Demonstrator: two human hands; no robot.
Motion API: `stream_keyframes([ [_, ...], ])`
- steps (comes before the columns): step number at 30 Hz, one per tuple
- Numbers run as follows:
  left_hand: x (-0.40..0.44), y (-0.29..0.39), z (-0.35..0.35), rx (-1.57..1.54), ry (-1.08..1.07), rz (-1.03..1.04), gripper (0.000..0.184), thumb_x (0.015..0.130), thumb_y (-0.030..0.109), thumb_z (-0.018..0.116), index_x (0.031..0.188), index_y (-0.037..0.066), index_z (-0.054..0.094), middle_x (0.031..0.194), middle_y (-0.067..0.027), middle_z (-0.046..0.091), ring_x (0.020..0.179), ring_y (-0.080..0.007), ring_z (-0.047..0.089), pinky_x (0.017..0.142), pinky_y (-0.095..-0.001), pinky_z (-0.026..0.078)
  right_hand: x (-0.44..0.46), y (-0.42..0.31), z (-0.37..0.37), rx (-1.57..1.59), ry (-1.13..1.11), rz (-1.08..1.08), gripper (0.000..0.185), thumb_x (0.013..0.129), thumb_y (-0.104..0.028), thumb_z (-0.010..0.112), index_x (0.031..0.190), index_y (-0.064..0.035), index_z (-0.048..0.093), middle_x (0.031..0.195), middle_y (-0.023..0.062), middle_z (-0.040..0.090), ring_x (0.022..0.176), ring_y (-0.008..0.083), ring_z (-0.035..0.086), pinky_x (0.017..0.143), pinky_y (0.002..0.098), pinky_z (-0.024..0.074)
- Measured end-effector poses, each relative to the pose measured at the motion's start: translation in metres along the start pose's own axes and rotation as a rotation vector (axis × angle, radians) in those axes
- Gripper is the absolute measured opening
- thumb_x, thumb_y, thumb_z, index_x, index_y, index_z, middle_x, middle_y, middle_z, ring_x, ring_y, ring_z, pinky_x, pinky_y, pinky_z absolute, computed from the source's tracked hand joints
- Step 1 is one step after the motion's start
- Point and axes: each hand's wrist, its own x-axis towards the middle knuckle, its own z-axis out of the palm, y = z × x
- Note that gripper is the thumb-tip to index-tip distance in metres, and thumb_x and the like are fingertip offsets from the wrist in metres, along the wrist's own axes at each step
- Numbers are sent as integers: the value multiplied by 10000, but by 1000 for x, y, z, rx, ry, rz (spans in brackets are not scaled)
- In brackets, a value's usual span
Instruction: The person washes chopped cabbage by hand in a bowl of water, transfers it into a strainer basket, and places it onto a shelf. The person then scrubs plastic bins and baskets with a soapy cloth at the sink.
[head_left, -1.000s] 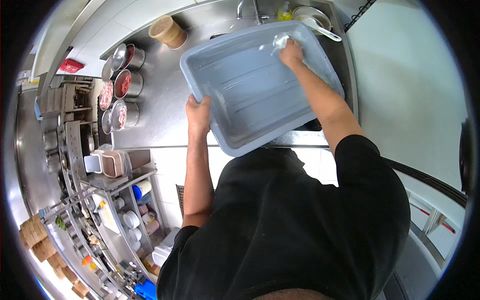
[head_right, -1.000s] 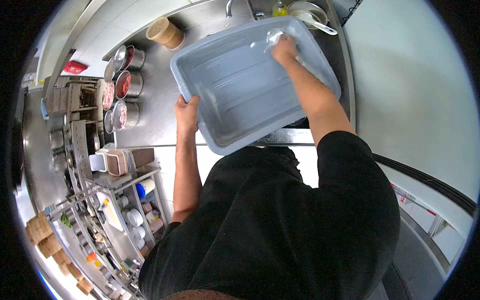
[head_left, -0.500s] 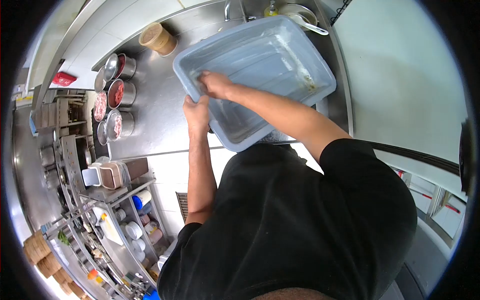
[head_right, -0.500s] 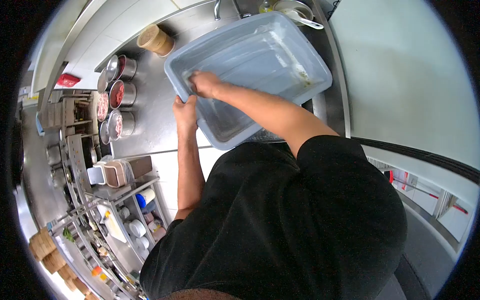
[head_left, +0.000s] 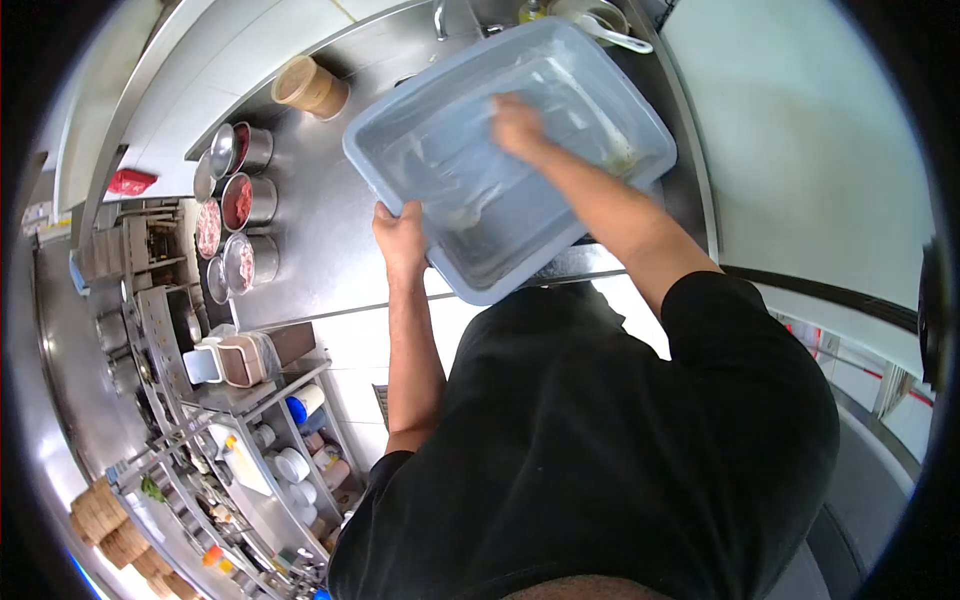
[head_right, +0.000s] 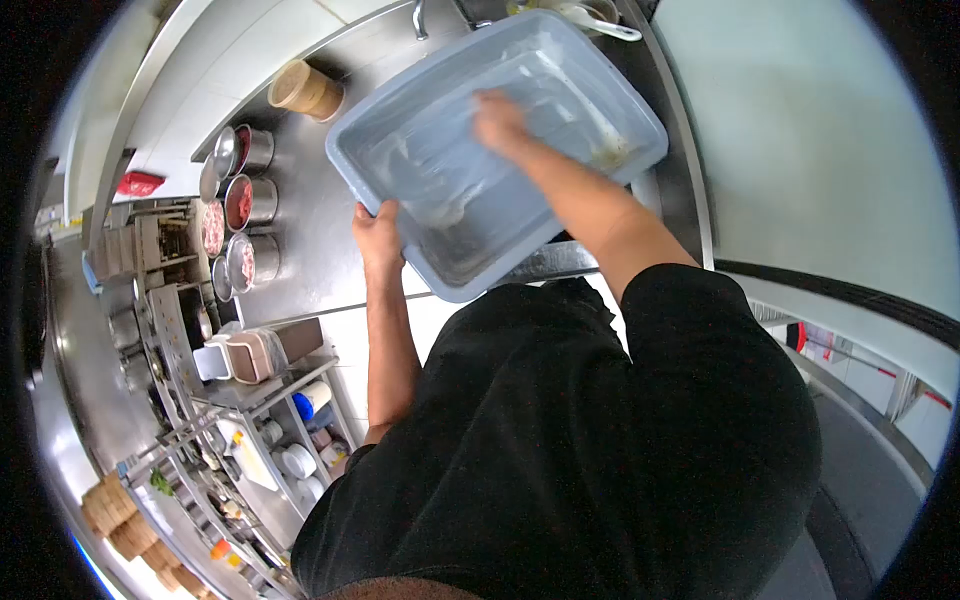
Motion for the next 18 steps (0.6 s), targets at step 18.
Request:
stream_keyframes([
  [18,12,-29,-10,-22,5,-9,311,846,29,620,1140,-61,572,1013,-132,677,864,-206,651,776,-332,527,-91,-66,-13,-4,-423,-212,443,789,-92,659,1231,-64,645,1316,217,610,1163,395,614,972,481,510],
])
